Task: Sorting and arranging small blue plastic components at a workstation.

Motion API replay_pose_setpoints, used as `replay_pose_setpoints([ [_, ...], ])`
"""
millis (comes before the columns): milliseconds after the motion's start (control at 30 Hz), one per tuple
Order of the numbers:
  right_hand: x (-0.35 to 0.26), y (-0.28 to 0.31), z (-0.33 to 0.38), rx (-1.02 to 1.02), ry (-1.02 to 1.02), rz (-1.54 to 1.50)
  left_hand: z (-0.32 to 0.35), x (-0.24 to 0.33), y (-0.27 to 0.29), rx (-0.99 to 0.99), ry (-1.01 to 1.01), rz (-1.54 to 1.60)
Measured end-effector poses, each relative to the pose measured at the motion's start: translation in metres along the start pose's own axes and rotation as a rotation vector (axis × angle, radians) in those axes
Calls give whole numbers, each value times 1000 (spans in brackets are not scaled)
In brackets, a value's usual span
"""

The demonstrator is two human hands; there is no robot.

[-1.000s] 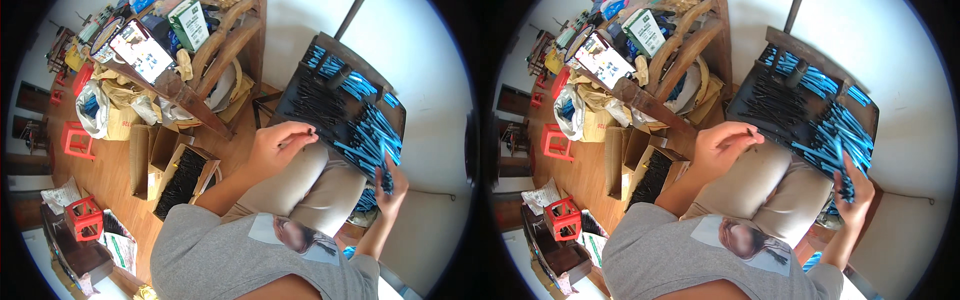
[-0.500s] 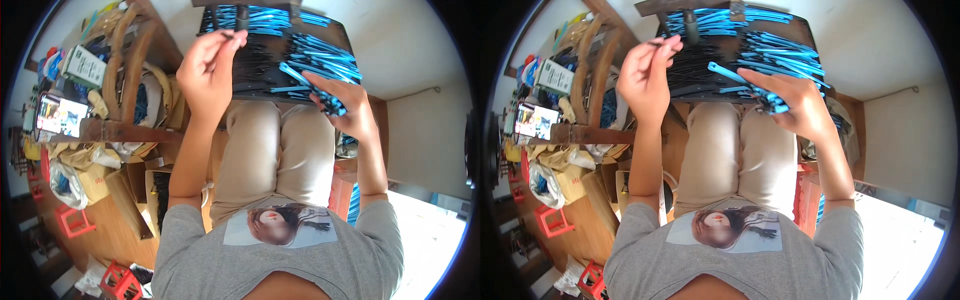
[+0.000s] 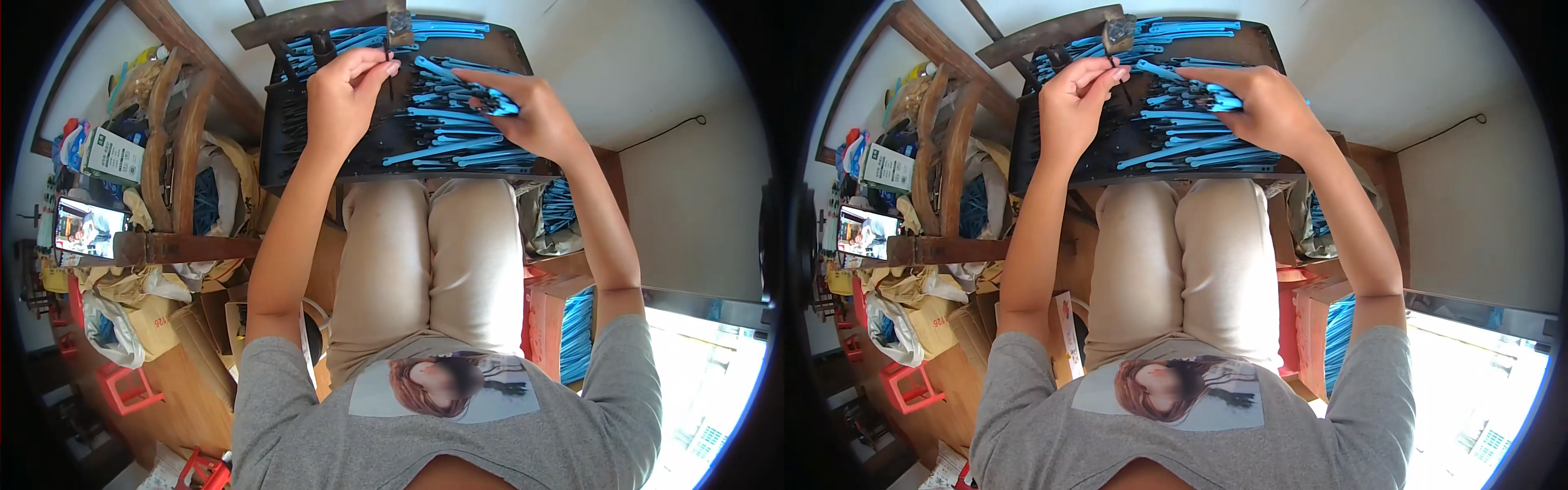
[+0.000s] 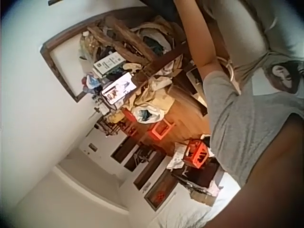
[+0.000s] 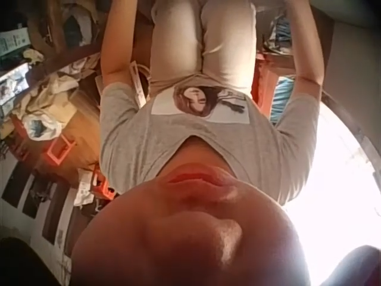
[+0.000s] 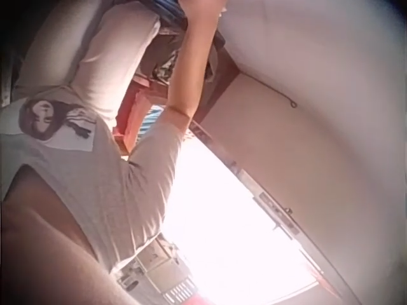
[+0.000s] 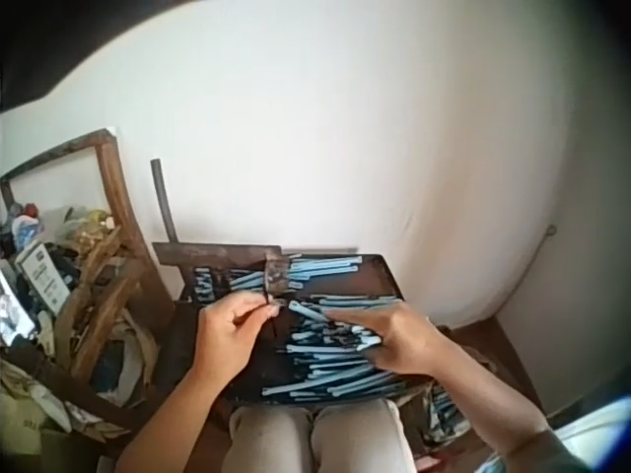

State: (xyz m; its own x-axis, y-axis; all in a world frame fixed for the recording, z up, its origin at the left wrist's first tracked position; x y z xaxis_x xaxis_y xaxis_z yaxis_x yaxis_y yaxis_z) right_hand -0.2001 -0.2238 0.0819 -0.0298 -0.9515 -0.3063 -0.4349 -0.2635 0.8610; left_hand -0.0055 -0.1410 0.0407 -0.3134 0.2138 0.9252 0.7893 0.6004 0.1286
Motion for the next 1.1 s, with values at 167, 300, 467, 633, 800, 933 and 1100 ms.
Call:
replay_pose_setpoints([
  [167, 13, -9, -12, -17, 49, -23, -4, -1, -1, -82, 70, -57],
  [300, 11, -11, -19, -2, 66, -7, -4, -1, -2, -62, 62, -44],
  [467, 10, -13, -26, 35, 138, 29, -4, 1, -1, -47, 66, -38],
  [633, 5, -10, -29, 111, 231, 60, -3, -1, 0, -42, 64, -10],
  [800, 7, -15, -28, -82, -23, -57, -4, -3, 2, -27, 61, -24],
  [933, 8, -9, -27, 48, 184, 98, -4, -1, 1, -20, 42, -8],
  [1100, 2, -12, -27, 81, 221, 42, 0, 0, 9, -3, -15, -16],
])
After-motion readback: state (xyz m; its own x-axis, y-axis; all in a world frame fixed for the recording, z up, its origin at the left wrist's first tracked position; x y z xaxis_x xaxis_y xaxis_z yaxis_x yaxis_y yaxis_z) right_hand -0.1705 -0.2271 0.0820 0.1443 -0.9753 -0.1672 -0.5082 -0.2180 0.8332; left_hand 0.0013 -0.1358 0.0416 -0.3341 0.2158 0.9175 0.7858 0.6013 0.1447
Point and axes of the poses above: each hand's wrist, its own z-axis away from the middle knuckle, its own y-axis out of the back of the hand, x = y × z, the point moved 5 cm from there along -z, towards the middle knuckle, and after that the axes turned 15 degrees about y, right-handed, at the moved point
